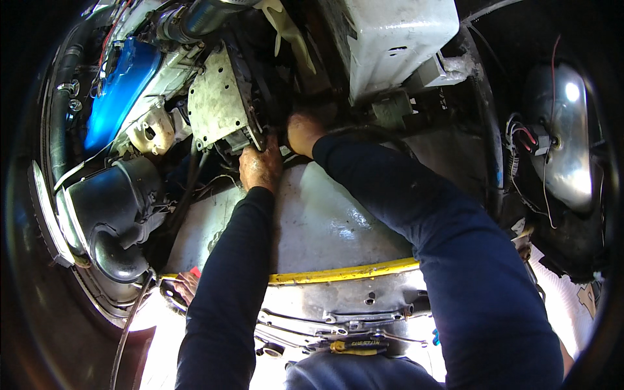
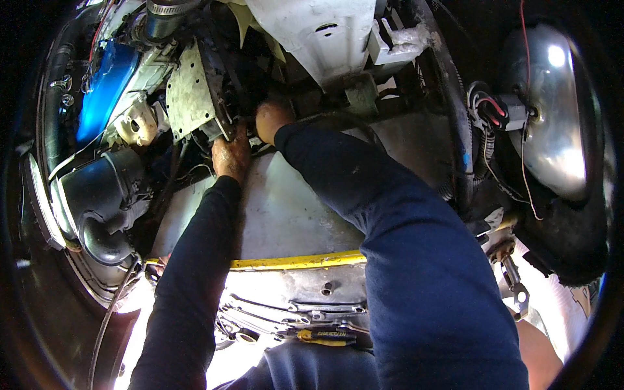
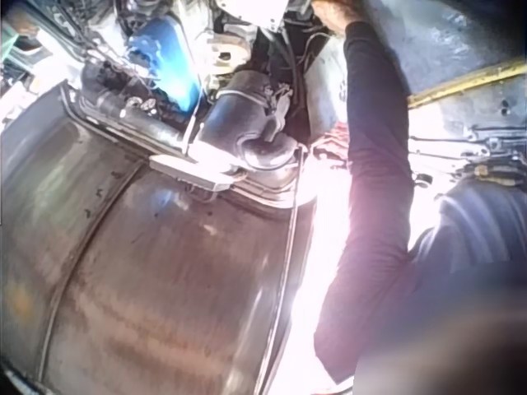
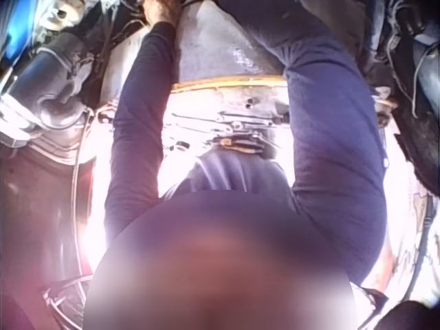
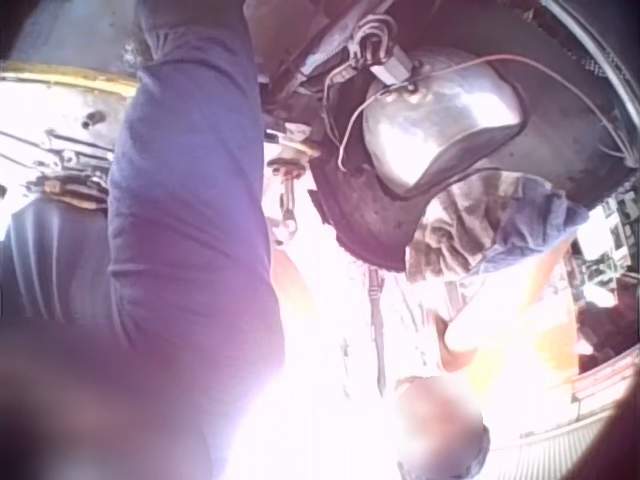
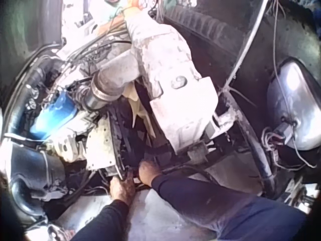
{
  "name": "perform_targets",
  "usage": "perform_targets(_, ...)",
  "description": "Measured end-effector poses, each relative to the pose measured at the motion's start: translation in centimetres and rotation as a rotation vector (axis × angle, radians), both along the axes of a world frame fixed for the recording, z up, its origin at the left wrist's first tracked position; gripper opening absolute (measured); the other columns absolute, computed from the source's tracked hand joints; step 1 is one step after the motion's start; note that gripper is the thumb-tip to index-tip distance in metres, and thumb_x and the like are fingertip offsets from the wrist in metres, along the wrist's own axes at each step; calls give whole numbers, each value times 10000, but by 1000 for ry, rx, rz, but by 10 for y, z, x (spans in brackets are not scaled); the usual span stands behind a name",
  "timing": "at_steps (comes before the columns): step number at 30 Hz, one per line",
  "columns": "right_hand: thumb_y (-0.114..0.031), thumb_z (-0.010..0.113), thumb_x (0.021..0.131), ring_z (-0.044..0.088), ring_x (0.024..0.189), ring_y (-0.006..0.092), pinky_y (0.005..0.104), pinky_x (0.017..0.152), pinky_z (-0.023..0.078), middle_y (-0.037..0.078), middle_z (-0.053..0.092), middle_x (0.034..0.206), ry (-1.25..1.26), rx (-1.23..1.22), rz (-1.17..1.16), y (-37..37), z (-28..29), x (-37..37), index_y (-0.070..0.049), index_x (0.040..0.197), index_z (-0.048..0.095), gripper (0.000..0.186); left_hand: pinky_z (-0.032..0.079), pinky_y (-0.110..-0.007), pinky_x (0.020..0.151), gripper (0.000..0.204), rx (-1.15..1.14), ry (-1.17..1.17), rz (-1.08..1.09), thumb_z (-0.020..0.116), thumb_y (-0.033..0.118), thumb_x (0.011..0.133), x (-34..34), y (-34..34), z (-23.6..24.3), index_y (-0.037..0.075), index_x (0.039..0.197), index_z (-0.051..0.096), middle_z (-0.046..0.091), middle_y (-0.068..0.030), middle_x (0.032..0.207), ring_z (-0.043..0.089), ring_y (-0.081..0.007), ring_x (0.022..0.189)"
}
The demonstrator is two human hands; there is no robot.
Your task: The person works on a vehicle engine bay, using a wrench to loosen and tighten bolts on a component near the radiator. They also use a blue plastic pry tool to adjust a part and a cloth to wipe surfaces. Another person assists by holding a light source.
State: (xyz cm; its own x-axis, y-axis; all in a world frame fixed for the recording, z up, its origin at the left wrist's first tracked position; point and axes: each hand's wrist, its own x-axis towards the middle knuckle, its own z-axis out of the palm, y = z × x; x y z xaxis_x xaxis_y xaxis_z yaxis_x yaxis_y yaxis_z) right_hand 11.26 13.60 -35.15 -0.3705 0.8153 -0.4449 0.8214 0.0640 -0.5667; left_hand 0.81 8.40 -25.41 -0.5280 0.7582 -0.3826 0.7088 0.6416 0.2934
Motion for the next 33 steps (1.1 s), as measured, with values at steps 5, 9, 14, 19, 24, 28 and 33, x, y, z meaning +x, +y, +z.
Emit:
perform_targets(5, -162, 489, 989, 651, 1201, 352, 467, 965, 537, 202, 702, 1242, -206, 58, 78, 1, -20, 20, -74, 1183, 740, 329, 501, -480, 985, 679, -48, 4, 13, 587, 618, 936, 2, 2, 0, -2, 1176, 726, 701, -298, 1171, 652, -456, 1156)
perform_targets(9, -180, 520, 1000, 627, 1258, 370, 516, 1042, 501, 179, 637, 1397, -205, 18, 354, 14, -33, 9, -86, 1299, 696, 360, 495, -476, 990, 662, -48, 69, -3, 574, 602, 958, 4, 1, 1, 2, 1194, 722, 694, -306, 1185, 648, -456, 1165)
perform_targets(14, -142, 534, 948, 638, 1239, 378, 469, 1026, 518, 212, 651, 1356, -122, 49, 565, 6, -20, 23, -43, 1237, 726, 361, 492, -478, 1001, 668, -57, 20, 18, 582, 591, 958, 4, 1, 4, -22, 1190, 712, 690, -305, 1195, 644, -449, 1178)
perform_targets(19, -206, 499, 925, 634, 1248, 369, 445, 1049, 499, 234, 660, 1323, -35, -165, 722, 9, 2, 31, 6, 1224, 720, 429, 485, -464, 1015, 690, -70, -2, 45, 600, 603, 939, 6, 2, 7, -36, 1178, 708, 694, -303, 1191, 647, -437, 1185)
perform_targets(24, -276, 465, 921, 617, 1273, 375, 433, 1103, 457, 248, 631, 1362, -75, -222, 681, 23, 9, 29, 17, 1257, 702, 505, 496, -473, 991, 675, -42, -24, 33, 619, 581, 919, 1, 0, 2, -40, 1165, 711, 697, -313, 1165, 650, -458, 1161)
perform_targets(28, -240, 496, 911, 623, 1262, 360, 433, 1075, 475, 256, 658, 1309, -22, -204, 498, 27, 14, 53, 45, 1198, 707, 456, 488, -479, 1006, 747, -10, -102, -23, 659, 633, 875, -9, 0, -7, -63, 1141, 717, 687, -335, 1166, 639, -468, 1174)
perform_targets(33, -225, 558, 899, 654, 1162, 408, 476, 1004, 514, 255, 666, 1283, 65, -126, 357, 23, 14, 60, 0, 1156, 721, 379, 488, -478, 999, 821, 42, -136, -71, 665, 684, 861, -11, -1, -11, -98, 1106, 716, 691, -343, 1140, 650, -474, 1142)
